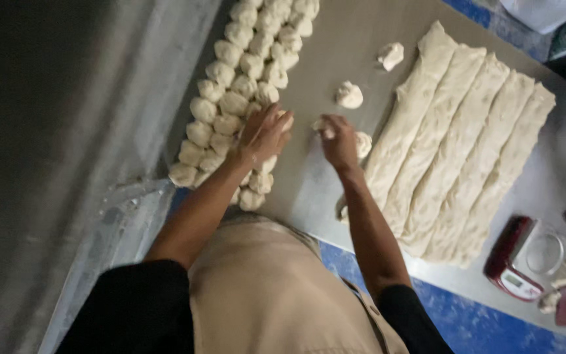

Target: The person weighs small pieces of dough on a digital scale, using a bench scraper to trim them to a target weight. They then roll the dough into balls and arrange them in rows on a metal table. A second person is visible working in the background.

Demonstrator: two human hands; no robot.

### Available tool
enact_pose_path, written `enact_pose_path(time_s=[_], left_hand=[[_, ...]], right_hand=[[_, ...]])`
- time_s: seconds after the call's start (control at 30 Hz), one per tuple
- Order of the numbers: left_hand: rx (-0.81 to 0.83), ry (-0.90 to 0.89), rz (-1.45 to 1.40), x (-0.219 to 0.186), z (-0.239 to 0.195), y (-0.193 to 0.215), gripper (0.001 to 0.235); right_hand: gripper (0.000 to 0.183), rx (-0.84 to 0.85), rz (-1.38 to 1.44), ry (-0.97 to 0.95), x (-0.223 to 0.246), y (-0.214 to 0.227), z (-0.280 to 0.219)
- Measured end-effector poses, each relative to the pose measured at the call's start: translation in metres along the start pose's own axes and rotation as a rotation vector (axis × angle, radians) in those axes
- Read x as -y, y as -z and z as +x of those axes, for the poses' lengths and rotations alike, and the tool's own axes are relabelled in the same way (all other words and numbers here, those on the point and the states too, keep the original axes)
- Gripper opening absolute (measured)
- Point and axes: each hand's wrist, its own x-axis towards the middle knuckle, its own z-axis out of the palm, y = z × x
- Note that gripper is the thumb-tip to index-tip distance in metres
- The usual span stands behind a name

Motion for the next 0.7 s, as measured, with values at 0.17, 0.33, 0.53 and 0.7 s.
enact_pose_path(time_s=[0.17,0.33,0.53,0.7], left_hand=[[-0.152,0.334,-0.302,-0.01,-0.021,0.05,0.044],[0.002,0.361,-0.433,0.003,-0.014,0.05,0.029],[0.026,0.137,-0.093,0.022,0.031,0.029,0.047],[0.233,-0.004,0.245,0.027,0.084,0.0,0.05]], right_hand=[[0.038,-0.534,0.832,0.037,0.035,0.061,0.016],[0.044,-0.424,0.275,0.075,0.042,-0.019,0.019],[0.036,0.033,-0.046,-0.364,0.022,-0.019,-0.044],[0.075,0.046,-0.441,-0.131,-0.02,0.019,-0.039]])
